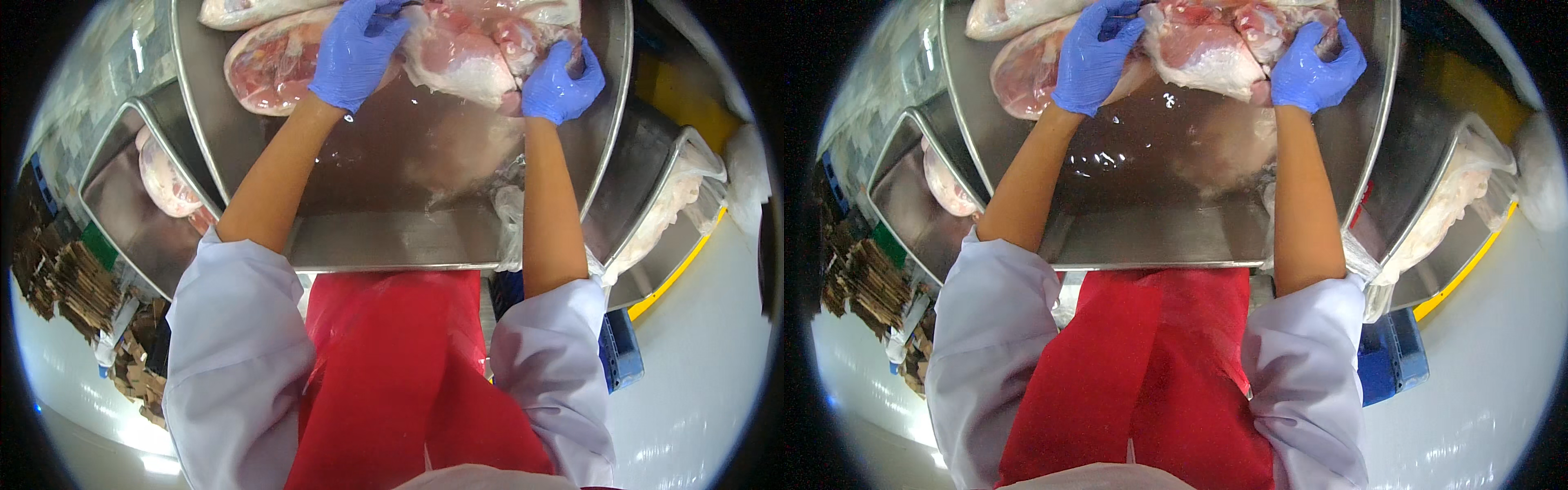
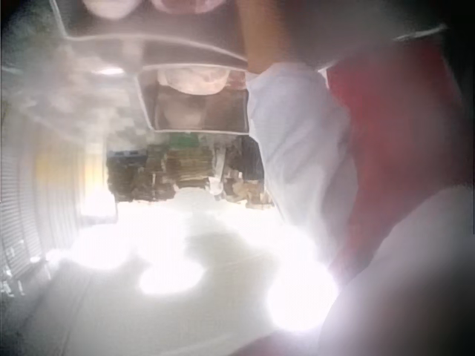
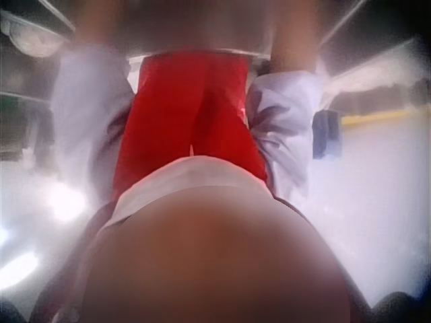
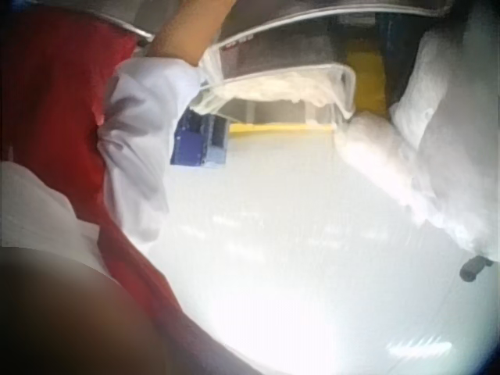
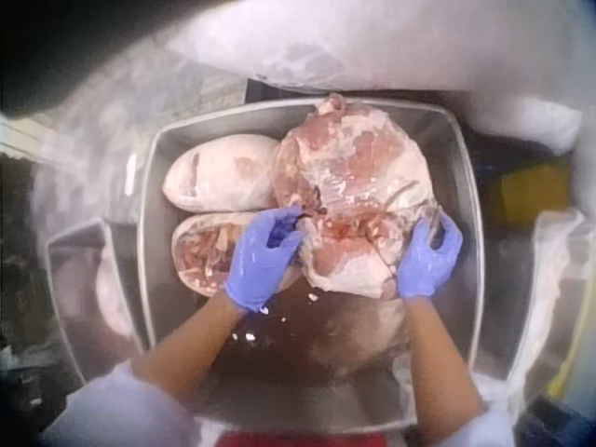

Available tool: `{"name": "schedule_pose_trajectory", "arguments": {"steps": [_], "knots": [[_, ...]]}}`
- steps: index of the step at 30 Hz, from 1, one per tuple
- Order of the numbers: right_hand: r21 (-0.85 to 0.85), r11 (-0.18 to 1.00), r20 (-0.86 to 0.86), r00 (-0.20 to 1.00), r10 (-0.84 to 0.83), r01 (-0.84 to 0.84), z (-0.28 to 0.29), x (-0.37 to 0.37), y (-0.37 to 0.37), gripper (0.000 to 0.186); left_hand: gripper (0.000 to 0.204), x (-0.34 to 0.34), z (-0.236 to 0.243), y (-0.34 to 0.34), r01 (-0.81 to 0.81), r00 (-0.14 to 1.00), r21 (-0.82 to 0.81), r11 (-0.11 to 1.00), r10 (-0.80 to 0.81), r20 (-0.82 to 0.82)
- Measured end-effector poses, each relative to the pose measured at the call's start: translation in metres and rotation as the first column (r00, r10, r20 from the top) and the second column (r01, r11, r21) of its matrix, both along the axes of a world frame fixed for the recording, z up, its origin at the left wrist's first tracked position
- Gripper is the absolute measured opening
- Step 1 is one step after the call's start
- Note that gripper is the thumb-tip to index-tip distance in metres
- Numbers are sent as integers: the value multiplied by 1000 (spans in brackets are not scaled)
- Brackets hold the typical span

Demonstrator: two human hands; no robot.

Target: The person uses a knife to trim fat and connective tissue from large cuts of raw meat in a metal tray. They remove the trimmed pieces by hand and place them into a separate container. The person handles the meat directly with gloved hands while performing the trimming.

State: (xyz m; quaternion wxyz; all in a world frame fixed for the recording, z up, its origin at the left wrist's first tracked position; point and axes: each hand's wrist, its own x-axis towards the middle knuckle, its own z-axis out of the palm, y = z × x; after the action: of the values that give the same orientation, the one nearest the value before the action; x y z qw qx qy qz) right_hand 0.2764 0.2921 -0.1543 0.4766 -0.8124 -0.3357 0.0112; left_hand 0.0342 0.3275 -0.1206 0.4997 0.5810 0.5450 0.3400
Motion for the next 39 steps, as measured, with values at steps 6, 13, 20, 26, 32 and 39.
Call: {"name": "schedule_pose_trajectory", "arguments": {"steps": [6,13,20,26,32,39], "knots": [[-40,999,-31,999,-8,7,2,1,0,42,22,-3,9,28,289,956,555,780,-203,-212],[-30,1000,-31,1000,-8,7,8,-1,1,43,21,1,36,69,541,802,243,805,-408,-435],[-44,999,-3,1000,-3,3,6,2,1,42,25,-21,-3,95,736,668,603,309,-479,-570],[-59,998,-25,999,-26,25,10,-3,0,42,22,-16,-16,59,520,854,700,490,-268,-446],[-40,999,5,1000,-19,19,3,1,1,41,18,0,-23,12,78,992,118,990,-66,-108],[53,998,-71,997,26,-22,-5,9,0,38,17,-5,-37,-14,41,987,466,884,36,-156]]}}
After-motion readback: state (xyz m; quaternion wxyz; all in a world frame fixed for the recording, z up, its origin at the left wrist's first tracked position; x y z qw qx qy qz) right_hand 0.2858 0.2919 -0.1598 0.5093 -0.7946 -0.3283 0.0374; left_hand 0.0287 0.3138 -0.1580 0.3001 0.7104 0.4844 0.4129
